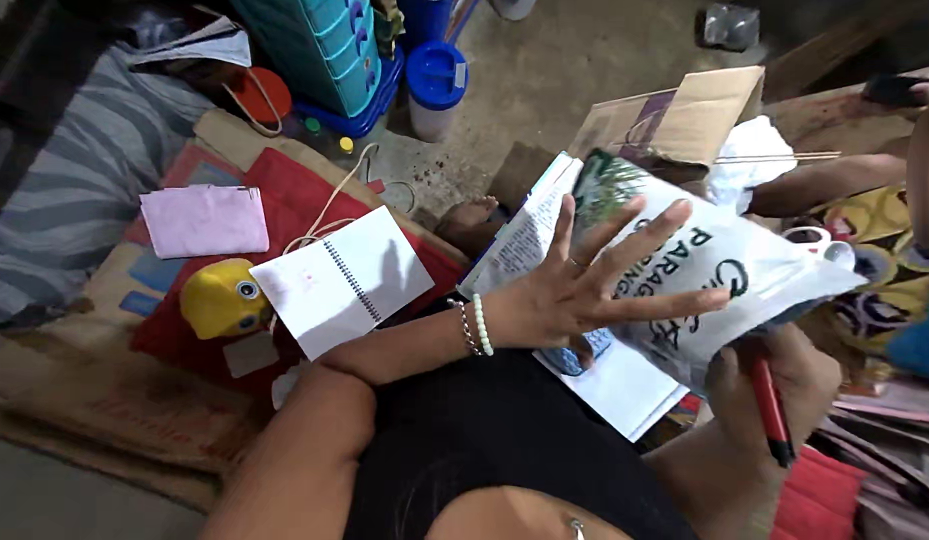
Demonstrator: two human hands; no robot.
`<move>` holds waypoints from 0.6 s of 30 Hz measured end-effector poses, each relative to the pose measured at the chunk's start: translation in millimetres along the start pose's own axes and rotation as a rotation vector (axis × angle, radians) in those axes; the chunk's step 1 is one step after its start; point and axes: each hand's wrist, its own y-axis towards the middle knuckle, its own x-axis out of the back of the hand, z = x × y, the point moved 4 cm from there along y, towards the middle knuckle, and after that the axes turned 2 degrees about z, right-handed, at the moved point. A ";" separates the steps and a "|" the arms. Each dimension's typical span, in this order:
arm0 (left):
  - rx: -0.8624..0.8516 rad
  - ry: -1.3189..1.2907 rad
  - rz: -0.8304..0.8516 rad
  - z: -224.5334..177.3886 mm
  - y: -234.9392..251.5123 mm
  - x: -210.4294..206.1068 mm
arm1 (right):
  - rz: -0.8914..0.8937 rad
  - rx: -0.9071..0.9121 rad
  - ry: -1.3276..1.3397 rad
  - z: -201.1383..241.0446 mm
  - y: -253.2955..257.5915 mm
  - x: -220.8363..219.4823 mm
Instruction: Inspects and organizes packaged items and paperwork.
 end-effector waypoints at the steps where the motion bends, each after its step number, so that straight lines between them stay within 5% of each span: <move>1: 0.014 0.030 0.036 1.0 -1.1 -1.1 | 0.046 0.045 0.041 3.2 0.6 -2.4; 7: -0.010 -0.068 -0.112 8.3 -4.3 -12.7 | 0.143 0.100 0.123 12.9 8.5 -18.6; 18: -0.045 0.217 -0.374 12.4 -14.4 -10.7 | -0.122 -0.063 0.143 -6.6 14.8 -17.0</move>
